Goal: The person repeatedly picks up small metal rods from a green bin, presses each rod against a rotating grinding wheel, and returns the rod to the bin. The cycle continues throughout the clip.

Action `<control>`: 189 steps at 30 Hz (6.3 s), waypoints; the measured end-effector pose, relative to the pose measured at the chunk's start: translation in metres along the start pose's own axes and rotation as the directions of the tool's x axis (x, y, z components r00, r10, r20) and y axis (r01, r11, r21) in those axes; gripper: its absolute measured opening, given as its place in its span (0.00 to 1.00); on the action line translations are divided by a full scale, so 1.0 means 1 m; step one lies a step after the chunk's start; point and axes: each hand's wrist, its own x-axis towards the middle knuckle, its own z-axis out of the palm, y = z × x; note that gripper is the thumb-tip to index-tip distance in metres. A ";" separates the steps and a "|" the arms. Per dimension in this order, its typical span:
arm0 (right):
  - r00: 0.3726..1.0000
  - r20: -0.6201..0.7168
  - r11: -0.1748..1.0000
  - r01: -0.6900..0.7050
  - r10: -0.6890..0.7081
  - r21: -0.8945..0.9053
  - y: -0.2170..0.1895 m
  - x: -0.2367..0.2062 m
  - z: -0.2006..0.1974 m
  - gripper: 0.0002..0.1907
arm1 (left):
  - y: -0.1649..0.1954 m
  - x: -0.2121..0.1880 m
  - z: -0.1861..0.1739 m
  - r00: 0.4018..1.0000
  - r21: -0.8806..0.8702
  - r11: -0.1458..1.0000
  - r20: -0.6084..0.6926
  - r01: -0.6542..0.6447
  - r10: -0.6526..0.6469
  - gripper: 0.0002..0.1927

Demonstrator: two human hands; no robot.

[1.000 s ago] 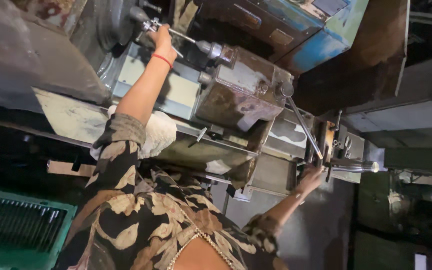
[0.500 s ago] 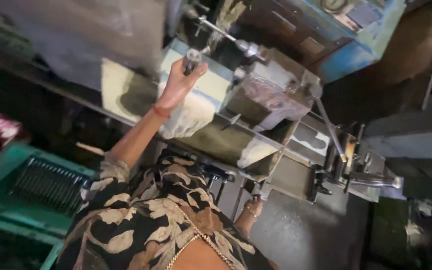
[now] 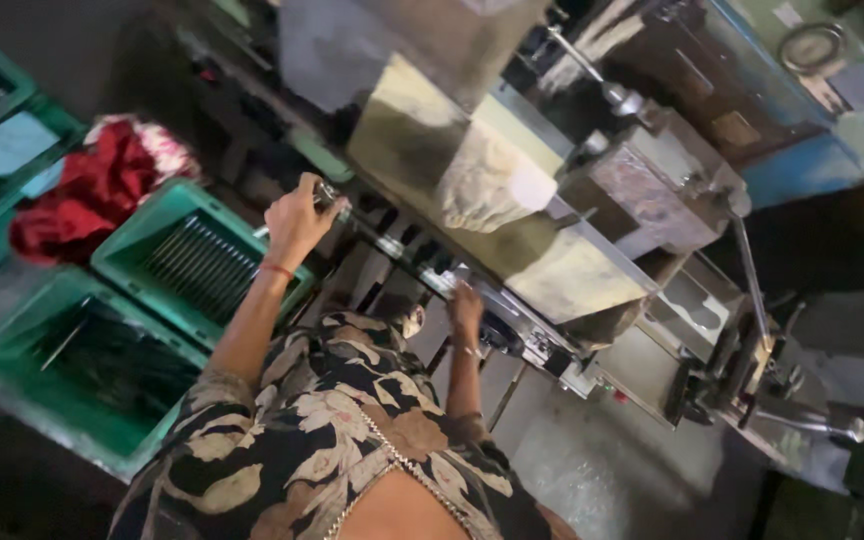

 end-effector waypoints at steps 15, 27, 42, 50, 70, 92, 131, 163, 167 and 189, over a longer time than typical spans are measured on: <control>0.835 0.285 0.481 -0.029 -0.470 0.876 -0.241 -0.092 0.103 0.16 | -0.049 -0.077 -0.090 0.859 -0.851 0.461 -0.024 0.251 -0.512 0.23; 0.796 0.355 0.475 -0.098 -0.491 0.875 -0.259 -0.127 0.139 0.17 | -0.083 -0.108 -0.118 0.801 -0.659 0.734 -0.345 0.163 -0.489 0.26; 0.948 -0.072 0.279 0.163 -0.311 0.946 -0.263 -0.136 0.154 0.12 | -0.116 -0.134 -0.124 0.846 -0.305 0.800 0.324 0.517 -0.423 0.22; 0.950 -0.199 0.291 0.266 -0.240 0.919 -0.184 -0.125 0.136 0.10 | -0.137 -0.154 -0.100 0.747 0.130 0.875 0.472 0.466 -0.468 0.12; 0.960 -0.244 0.705 0.270 -0.141 0.656 -0.040 -0.154 0.136 0.14 | -0.248 -0.311 -0.202 0.374 0.784 0.587 0.615 -0.200 -0.694 0.21; 0.959 -0.143 0.675 0.273 -0.243 0.685 -0.083 -0.165 0.134 0.11 | -0.190 -0.215 -0.164 0.943 -0.665 0.670 0.192 0.329 -0.272 0.12; 0.881 -0.080 0.746 0.440 -0.465 0.501 -0.060 -0.162 0.054 0.12 | 0.023 -0.148 -0.077 0.852 -0.792 0.472 0.503 0.387 0.145 0.12; 0.661 0.345 0.672 0.332 -0.666 0.662 -0.068 -0.181 -0.035 0.17 | 0.070 -0.139 -0.094 0.517 -0.577 0.193 0.807 0.793 0.286 0.10; 0.510 0.260 0.540 0.539 -0.820 0.646 -0.086 -0.182 -0.066 0.12 | 0.081 -0.150 -0.099 0.661 -0.713 0.092 0.685 0.696 0.308 0.10; 0.841 -0.074 0.649 0.467 -0.537 0.600 -0.010 -0.204 0.023 0.14 | 0.057 -0.190 -0.089 0.618 -0.642 0.166 0.766 0.748 0.179 0.07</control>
